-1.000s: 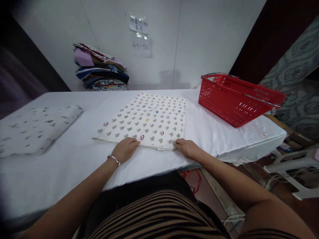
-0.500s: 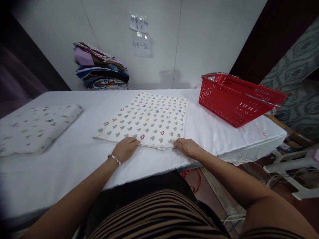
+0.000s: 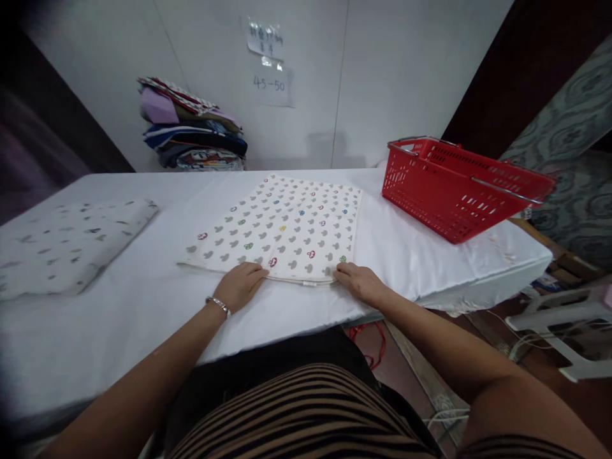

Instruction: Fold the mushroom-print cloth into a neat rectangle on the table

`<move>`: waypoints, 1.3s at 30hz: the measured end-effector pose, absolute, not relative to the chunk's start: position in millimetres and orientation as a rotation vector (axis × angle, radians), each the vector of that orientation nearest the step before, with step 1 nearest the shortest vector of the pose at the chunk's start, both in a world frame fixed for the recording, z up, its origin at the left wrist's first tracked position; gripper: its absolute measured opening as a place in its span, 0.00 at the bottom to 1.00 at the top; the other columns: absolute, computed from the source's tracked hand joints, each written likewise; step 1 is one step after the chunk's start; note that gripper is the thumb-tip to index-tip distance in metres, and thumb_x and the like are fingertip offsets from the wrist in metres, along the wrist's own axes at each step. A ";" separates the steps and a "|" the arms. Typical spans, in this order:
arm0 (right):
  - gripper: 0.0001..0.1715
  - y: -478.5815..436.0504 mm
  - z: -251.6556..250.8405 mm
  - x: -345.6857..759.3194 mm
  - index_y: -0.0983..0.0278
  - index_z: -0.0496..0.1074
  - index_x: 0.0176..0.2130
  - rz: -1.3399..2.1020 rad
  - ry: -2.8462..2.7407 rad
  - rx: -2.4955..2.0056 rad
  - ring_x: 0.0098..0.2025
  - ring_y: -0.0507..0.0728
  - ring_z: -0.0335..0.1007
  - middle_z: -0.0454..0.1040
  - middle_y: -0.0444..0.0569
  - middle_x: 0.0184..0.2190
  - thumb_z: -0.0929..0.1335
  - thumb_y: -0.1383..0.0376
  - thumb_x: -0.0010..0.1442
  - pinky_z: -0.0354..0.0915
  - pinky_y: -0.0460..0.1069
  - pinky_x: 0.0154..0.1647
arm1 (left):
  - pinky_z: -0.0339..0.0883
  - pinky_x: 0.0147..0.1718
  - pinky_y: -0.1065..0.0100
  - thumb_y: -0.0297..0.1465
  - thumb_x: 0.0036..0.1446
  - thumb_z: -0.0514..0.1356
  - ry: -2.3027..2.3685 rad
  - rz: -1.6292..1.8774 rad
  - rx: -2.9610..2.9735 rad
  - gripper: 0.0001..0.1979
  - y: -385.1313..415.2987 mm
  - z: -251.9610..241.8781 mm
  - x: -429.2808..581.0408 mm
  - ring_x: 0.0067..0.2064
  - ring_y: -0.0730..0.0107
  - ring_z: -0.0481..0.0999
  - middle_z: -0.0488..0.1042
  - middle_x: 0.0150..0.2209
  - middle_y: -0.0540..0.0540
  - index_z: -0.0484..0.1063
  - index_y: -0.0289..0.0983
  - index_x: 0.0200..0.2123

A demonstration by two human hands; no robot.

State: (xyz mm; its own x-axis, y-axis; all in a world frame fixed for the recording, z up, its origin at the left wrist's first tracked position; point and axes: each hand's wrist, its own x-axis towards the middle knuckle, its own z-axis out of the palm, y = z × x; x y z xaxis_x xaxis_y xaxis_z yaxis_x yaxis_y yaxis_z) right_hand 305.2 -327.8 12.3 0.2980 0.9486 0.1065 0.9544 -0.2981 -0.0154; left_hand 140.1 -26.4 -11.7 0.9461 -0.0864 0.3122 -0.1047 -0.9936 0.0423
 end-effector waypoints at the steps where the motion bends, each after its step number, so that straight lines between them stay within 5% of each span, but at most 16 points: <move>1: 0.15 -329.0 12.1 303.6 0.58 0.67 0.46 -0.111 -1.798 -2.479 0.41 0.56 0.65 0.70 0.49 0.44 0.57 0.66 0.64 0.59 0.47 0.33 | 0.64 0.41 0.62 0.27 0.60 0.50 -0.148 0.483 3.041 0.12 -26.4 -11.6 140.3 0.42 0.64 0.69 0.72 0.40 0.44 0.72 0.39 0.40; 9: 0.12 -323.2 24.8 306.4 0.61 0.68 0.37 -0.114 -1.897 -2.517 0.31 0.54 0.64 0.70 0.49 0.34 0.58 0.67 0.64 0.53 0.47 0.27 | 0.63 0.43 0.60 0.30 0.60 0.51 -0.131 0.496 3.000 0.10 -28.6 -8.5 138.0 0.43 0.63 0.69 0.72 0.41 0.44 0.71 0.39 0.41; 21: 0.11 -322.8 26.4 307.8 0.62 0.69 0.39 -0.107 -1.787 -2.486 0.31 0.52 0.66 0.70 0.48 0.35 0.59 0.67 0.62 0.55 0.45 0.27 | 0.58 0.41 0.61 0.43 0.56 0.58 -0.330 0.414 2.826 0.16 -128.2 6.0 191.8 0.44 0.62 0.68 0.72 0.40 0.44 0.70 0.38 0.42; 31: 0.13 -315.9 13.9 317.4 0.62 0.68 0.43 -0.196 -1.554 -2.389 0.40 0.54 0.68 0.71 0.50 0.41 0.59 0.67 0.63 0.61 0.46 0.33 | 0.56 0.34 0.63 0.29 0.62 0.51 -0.269 0.658 3.004 0.09 -132.7 -4.7 214.8 0.38 0.66 0.67 0.70 0.33 0.45 0.71 0.38 0.36; 39: 0.14 -325.0 9.6 302.1 0.62 0.70 0.41 -0.086 -1.779 -2.461 0.39 0.55 0.66 0.71 0.50 0.40 0.57 0.67 0.64 0.60 0.46 0.33 | 0.55 0.33 0.64 0.27 0.61 0.52 -0.568 0.675 3.090 0.08 -133.7 -10.0 205.6 0.35 0.66 0.65 0.67 0.31 0.46 0.68 0.36 0.30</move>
